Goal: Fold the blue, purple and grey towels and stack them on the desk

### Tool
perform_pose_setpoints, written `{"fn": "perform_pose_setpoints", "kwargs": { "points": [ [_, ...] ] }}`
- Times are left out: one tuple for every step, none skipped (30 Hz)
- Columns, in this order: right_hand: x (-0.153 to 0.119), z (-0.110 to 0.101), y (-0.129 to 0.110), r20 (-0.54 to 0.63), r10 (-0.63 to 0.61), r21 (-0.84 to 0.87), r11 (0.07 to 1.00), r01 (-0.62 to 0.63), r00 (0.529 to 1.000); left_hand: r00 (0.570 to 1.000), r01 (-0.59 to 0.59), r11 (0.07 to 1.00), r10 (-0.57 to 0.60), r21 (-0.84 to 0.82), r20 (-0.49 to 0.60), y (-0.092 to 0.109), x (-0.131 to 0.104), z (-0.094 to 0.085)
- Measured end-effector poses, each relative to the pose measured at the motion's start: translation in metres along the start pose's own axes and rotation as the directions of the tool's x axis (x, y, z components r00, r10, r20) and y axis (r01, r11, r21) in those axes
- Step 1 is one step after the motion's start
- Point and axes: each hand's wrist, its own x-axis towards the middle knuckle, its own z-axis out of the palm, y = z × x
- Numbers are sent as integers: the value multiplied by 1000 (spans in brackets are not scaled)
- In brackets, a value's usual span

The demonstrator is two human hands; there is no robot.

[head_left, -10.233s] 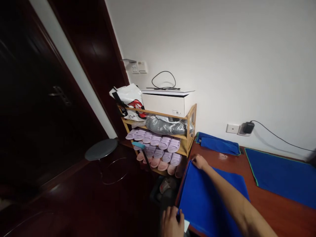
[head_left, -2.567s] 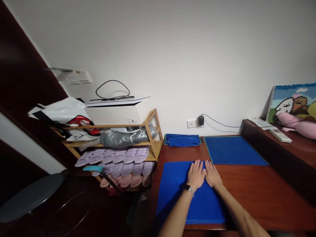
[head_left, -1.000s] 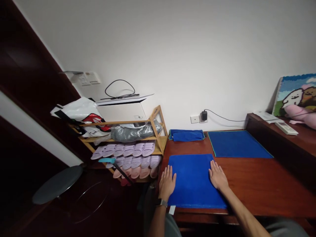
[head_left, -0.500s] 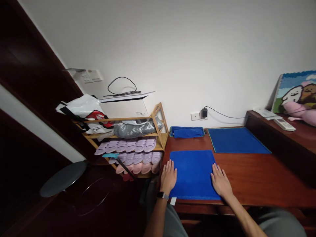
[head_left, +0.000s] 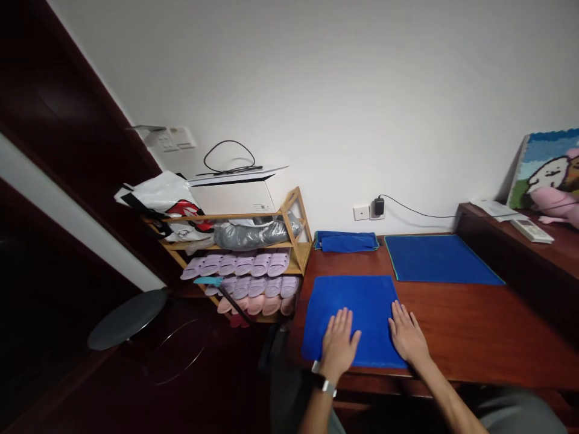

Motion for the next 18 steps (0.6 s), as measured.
{"fn": "perform_pose_setpoints", "kwargs": {
  "points": [
    [1,-1,-1,5,6,-1,1000,-6,1000,998,64,997,-63,52,-23,-22,-13,-4],
    [2,-3,-2,10,9,-2,1000,-9,1000,994,105,990,-101,90,-46,-43,-24,-8],
    [3,-5,-4,16,13,-3,1000,-13,1000,991,125,986,-119,114,-63,-60,-34,-11],
    [4,-8,-5,23,17,-6,1000,-17,1000,989,134,983,-125,129,-74,-73,-42,-13],
    [5,-11,-6,32,20,-11,1000,-20,999,990,130,982,-121,133,-78,-81,-47,-15],
    [5,-15,-7,44,23,-15,1000,-22,999,990,124,984,-115,131,-77,-87,-51,-16],
    [3,-18,-8,55,27,-18,1000,-26,998,991,121,985,-112,126,-76,-89,-53,-16],
    [1,-21,-8,62,33,-19,999,-32,998,991,121,985,-112,121,-77,-89,-54,-17],
    [-4,-22,-8,61,36,-18,999,-35,997,990,121,986,-112,116,-82,-87,-54,-18],
    [-10,-22,-8,50,36,-15,999,-36,998,989,121,986,-111,111,-93,-85,-55,-19],
    [-17,-21,-8,33,36,-10,999,-36,999,988,120,987,-108,108,-110,-81,-55,-21],
    [-25,-18,-8,13,37,-4,999,-37,999,986,117,988,-103,103,-130,-76,-55,-23],
    [-33,-14,-8,-3,36,5,999,-36,999,985,106,990,-91,97,-149,-70,-55,-25],
    [-41,-10,-8,-15,33,16,999,-33,999,984,89,992,-74,89,-163,-60,-53,-28],
    [-47,-6,-9,-24,29,27,999,-28,999,985,64,995,-50,75,-167,-48,-49,-30],
    [-52,-3,-10,-31,25,37,999,-24,999,987,25,998,-15,57,-159,-33,-43,-32],
    [-56,-1,-10,-39,21,46,999,-19,999,989,-25,999,30,34,-142,-15,-35,-32],
    [-58,1,-10,-47,19,52,999,-17,999,990,-78,997,78,5,-120,5,-25,-32]
  ]
}}
